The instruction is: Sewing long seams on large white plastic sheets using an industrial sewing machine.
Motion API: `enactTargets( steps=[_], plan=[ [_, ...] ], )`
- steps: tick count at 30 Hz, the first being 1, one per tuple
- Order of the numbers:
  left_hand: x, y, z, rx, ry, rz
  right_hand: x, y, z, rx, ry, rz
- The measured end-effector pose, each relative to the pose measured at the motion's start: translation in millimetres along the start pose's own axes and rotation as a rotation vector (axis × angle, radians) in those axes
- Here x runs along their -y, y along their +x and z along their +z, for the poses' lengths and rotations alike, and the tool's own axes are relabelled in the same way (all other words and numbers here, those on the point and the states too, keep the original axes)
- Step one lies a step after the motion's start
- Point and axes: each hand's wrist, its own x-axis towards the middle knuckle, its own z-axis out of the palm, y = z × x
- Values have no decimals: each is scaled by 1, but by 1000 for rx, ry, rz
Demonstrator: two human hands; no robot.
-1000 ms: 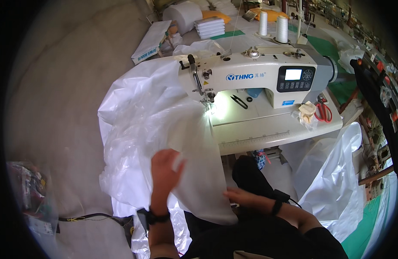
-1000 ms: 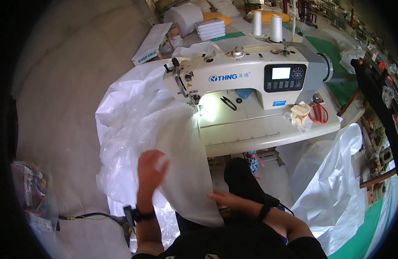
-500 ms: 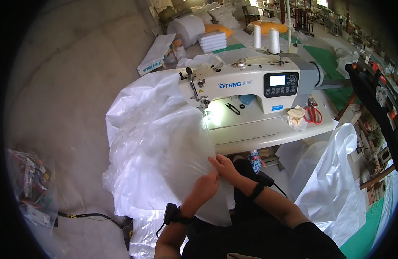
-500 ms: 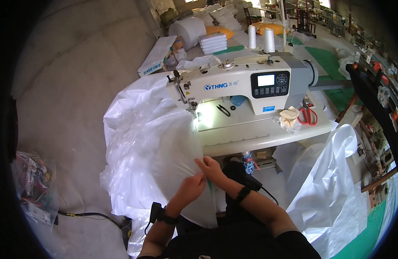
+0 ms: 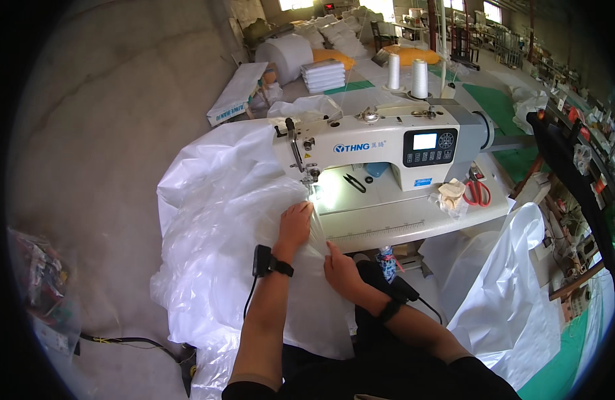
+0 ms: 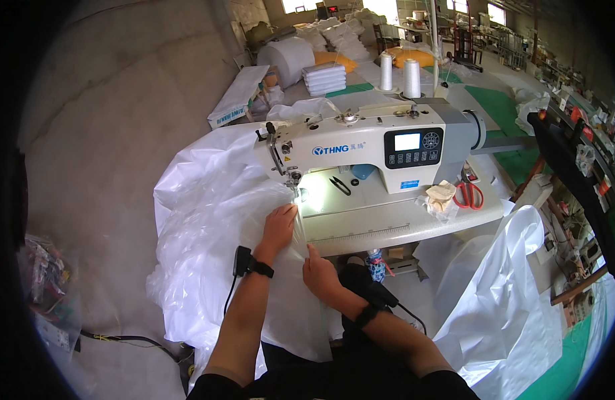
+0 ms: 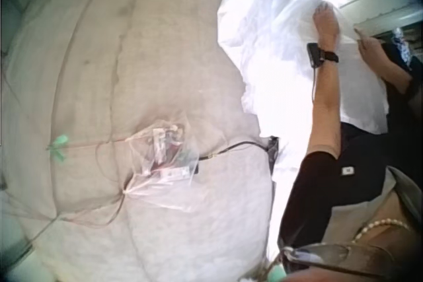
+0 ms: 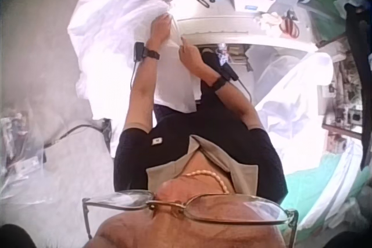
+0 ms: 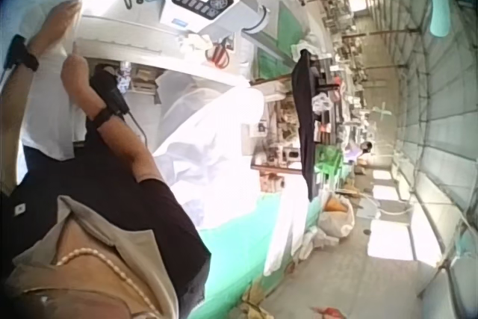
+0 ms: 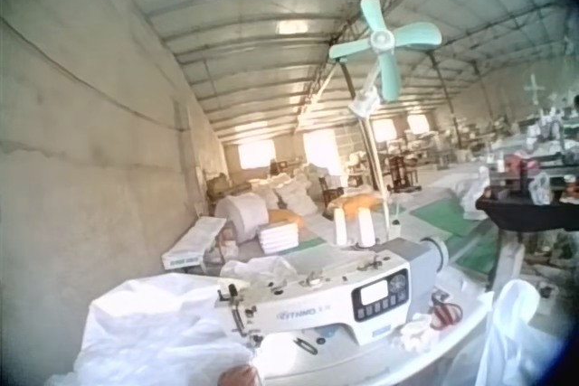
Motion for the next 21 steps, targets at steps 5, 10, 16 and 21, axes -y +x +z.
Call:
enactTargets(
  steps=[5,10,16,21],
  plan=[
    [2,-6,-13,142,18,29,-15,2,-7,208,-535,-276],
    [14,-53,-57,160,281,-374,-13,19,2,160,-515,-335],
    [78,-109,-84,113,248,-690,16,51,19,263,-616,-231],
    [96,-73,-92,252,132,-728,16,81,25,236,-615,-152]
  ],
)
